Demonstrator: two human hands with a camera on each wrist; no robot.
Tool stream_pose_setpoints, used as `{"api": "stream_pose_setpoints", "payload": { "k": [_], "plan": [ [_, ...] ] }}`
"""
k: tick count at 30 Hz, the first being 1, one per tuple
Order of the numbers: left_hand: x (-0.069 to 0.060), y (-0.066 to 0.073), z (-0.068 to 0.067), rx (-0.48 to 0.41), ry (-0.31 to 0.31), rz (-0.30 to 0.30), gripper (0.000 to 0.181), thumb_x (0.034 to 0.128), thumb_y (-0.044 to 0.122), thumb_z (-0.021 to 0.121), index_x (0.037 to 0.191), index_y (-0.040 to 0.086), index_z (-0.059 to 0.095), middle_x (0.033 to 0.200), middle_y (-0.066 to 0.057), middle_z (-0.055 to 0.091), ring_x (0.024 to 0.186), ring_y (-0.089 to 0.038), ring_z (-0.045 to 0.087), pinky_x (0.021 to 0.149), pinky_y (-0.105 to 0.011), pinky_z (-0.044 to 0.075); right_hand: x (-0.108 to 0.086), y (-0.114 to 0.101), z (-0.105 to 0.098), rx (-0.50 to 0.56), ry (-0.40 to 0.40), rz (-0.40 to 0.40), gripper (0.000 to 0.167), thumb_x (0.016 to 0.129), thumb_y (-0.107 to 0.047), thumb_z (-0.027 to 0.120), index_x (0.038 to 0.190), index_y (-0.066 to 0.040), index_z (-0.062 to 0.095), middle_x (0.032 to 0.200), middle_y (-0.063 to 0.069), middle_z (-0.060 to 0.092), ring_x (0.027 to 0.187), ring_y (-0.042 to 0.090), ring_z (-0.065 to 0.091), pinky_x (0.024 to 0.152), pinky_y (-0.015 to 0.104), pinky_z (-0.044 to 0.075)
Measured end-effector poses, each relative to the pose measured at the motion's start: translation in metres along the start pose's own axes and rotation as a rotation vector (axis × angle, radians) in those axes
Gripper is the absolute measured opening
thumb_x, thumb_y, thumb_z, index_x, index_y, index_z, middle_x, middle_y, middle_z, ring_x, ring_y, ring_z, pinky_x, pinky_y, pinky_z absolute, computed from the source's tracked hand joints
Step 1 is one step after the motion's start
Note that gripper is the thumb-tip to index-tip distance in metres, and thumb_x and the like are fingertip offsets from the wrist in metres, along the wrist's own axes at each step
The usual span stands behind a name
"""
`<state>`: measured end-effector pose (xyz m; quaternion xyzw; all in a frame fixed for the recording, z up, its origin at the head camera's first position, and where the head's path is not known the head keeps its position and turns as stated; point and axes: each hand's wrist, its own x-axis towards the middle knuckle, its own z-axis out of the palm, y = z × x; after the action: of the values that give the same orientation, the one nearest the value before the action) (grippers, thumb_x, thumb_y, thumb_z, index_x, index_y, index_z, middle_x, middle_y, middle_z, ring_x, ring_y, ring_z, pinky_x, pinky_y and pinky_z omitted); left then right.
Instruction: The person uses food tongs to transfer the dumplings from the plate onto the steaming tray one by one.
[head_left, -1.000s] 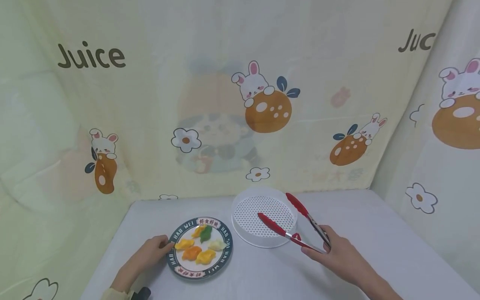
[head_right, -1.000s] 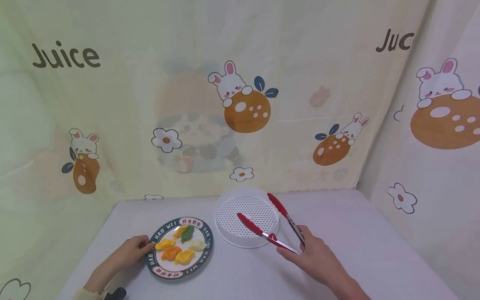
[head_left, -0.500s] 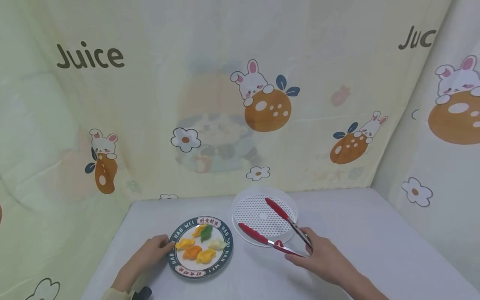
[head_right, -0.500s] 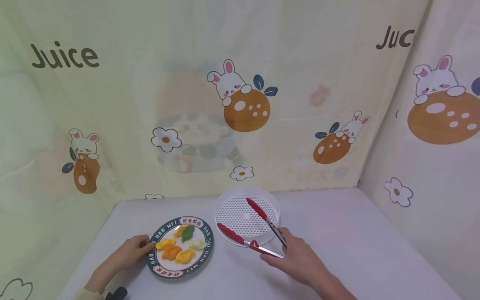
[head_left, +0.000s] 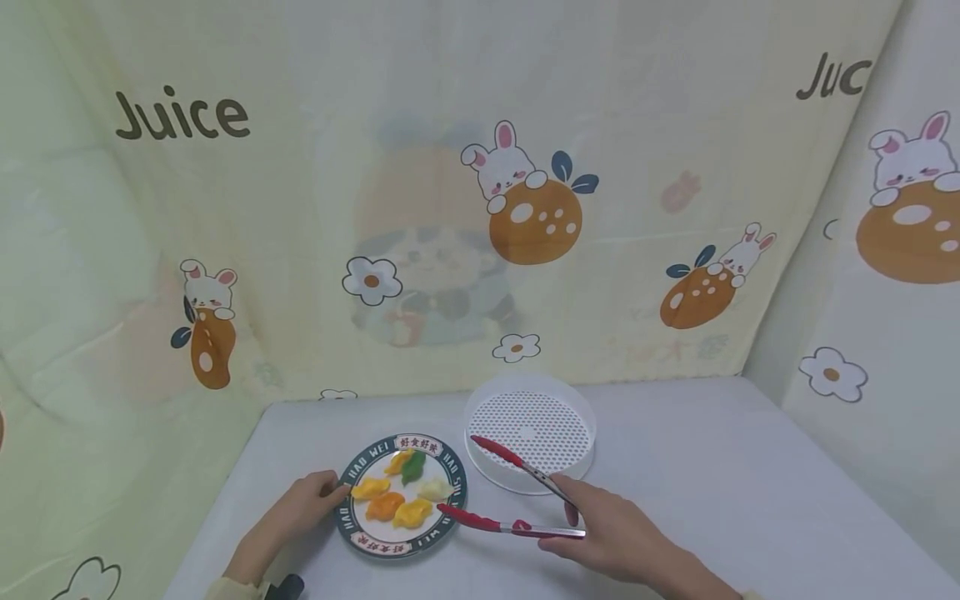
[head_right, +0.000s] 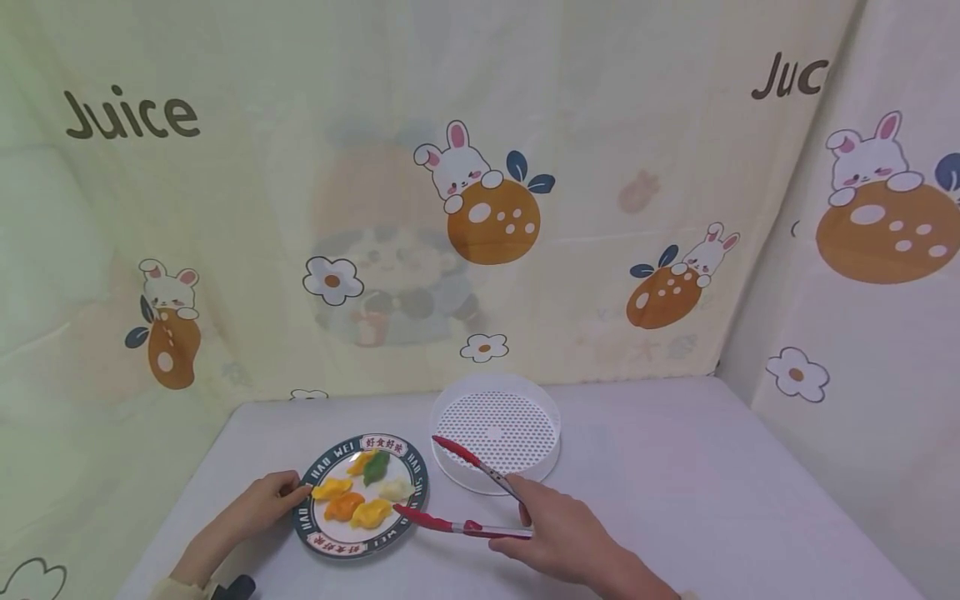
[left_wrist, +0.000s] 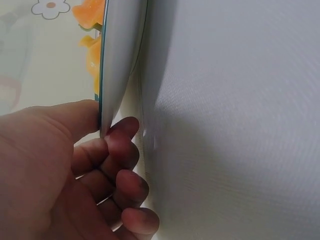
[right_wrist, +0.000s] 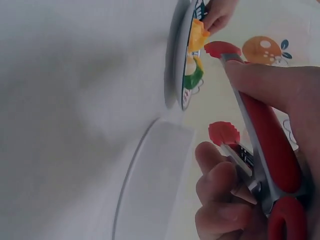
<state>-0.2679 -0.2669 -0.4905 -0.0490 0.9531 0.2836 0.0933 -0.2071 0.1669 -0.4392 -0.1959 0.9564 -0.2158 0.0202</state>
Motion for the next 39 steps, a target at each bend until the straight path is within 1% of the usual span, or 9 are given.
{"api": "stream_pose_setpoints", "payload": {
  "k": [4,10,13,17,22,24,27,30,39],
  "plan": [
    [0.0,0.0,-0.001,-0.002,0.0,0.0,0.025,0.1,0.028,0.06,0.082,0.011,0.055,0.074,-0.003,0.055,0.071,-0.016,0.05,0.063,-0.03,0.041,0.009,-0.01,0.004,-0.03,-0.062,0.036,0.053,0.079,-0.06,0.076,0.114,-0.025,0.057,0.078,-0.014,0.051,0.067,0.005,0.046,0.055,0.024,0.038],
    [0.002,-0.001,0.0,0.001,0.005,0.012,0.026,0.0996,0.029,0.061,0.082,0.011,0.055,0.073,-0.002,0.056,0.071,-0.016,0.05,0.064,-0.03,0.042,0.023,-0.018,0.007,-0.04,-0.101,0.069,0.05,0.079,-0.054,0.079,0.114,-0.023,0.06,0.079,-0.011,0.053,0.069,0.009,0.048,0.057,0.026,0.04],
    [0.002,-0.001,0.0,0.007,0.006,0.015,0.026,0.0995,0.03,0.061,0.082,0.011,0.056,0.073,-0.002,0.056,0.071,-0.016,0.05,0.064,-0.03,0.042,0.029,-0.02,0.008,-0.047,-0.113,0.051,0.048,0.081,-0.052,0.078,0.115,-0.023,0.061,0.079,-0.01,0.052,0.069,0.009,0.048,0.057,0.026,0.04],
    [0.001,0.001,-0.002,0.009,0.006,0.012,0.027,0.0993,0.03,0.061,0.082,0.011,0.056,0.073,-0.002,0.056,0.071,-0.016,0.05,0.064,-0.03,0.042,0.036,-0.021,0.008,-0.057,-0.109,0.001,0.045,0.083,-0.05,0.077,0.116,-0.023,0.062,0.077,-0.011,0.052,0.068,0.008,0.047,0.056,0.026,0.038],
    [0.001,0.002,-0.003,0.01,0.002,0.001,0.026,0.0994,0.03,0.061,0.082,0.011,0.056,0.074,-0.002,0.056,0.071,-0.016,0.05,0.064,-0.029,0.042,0.043,-0.025,0.01,-0.049,-0.114,-0.055,0.037,0.085,-0.047,0.076,0.108,-0.021,0.063,0.073,-0.011,0.052,0.064,0.008,0.046,0.054,0.025,0.035],
    [0.001,0.001,-0.003,0.007,0.002,-0.001,0.026,0.0993,0.03,0.061,0.082,0.011,0.056,0.074,-0.002,0.056,0.071,-0.016,0.05,0.064,-0.029,0.042,0.046,-0.027,0.011,-0.038,-0.121,-0.067,0.036,0.085,-0.045,0.076,0.107,-0.02,0.063,0.072,-0.011,0.052,0.064,0.008,0.046,0.054,0.024,0.035],
    [0.001,0.001,-0.002,0.005,0.0,0.0,0.027,0.0994,0.03,0.061,0.082,0.011,0.056,0.074,-0.003,0.056,0.071,-0.016,0.05,0.064,-0.029,0.043,0.05,-0.029,0.013,-0.027,-0.133,-0.068,0.035,0.086,-0.045,0.075,0.108,-0.02,0.064,0.073,-0.011,0.052,0.065,0.008,0.047,0.056,0.025,0.035],
    [0.001,-0.001,0.0,0.005,-0.002,-0.003,0.027,0.0995,0.031,0.061,0.082,0.011,0.056,0.074,-0.003,0.056,0.071,-0.016,0.051,0.064,-0.029,0.043,0.052,-0.03,0.015,-0.022,-0.142,-0.049,0.036,0.087,-0.045,0.075,0.111,-0.02,0.066,0.074,-0.01,0.053,0.067,0.008,0.048,0.057,0.026,0.036],
    [0.001,-0.001,0.001,0.003,0.002,-0.011,0.027,0.0994,0.03,0.061,0.081,0.011,0.055,0.073,-0.003,0.056,0.07,-0.016,0.05,0.063,-0.029,0.042,0.054,-0.029,0.019,-0.023,-0.133,-0.033,0.041,0.086,-0.046,0.076,0.116,-0.019,0.067,0.076,-0.011,0.054,0.069,0.009,0.049,0.059,0.026,0.038]
  ]
}}
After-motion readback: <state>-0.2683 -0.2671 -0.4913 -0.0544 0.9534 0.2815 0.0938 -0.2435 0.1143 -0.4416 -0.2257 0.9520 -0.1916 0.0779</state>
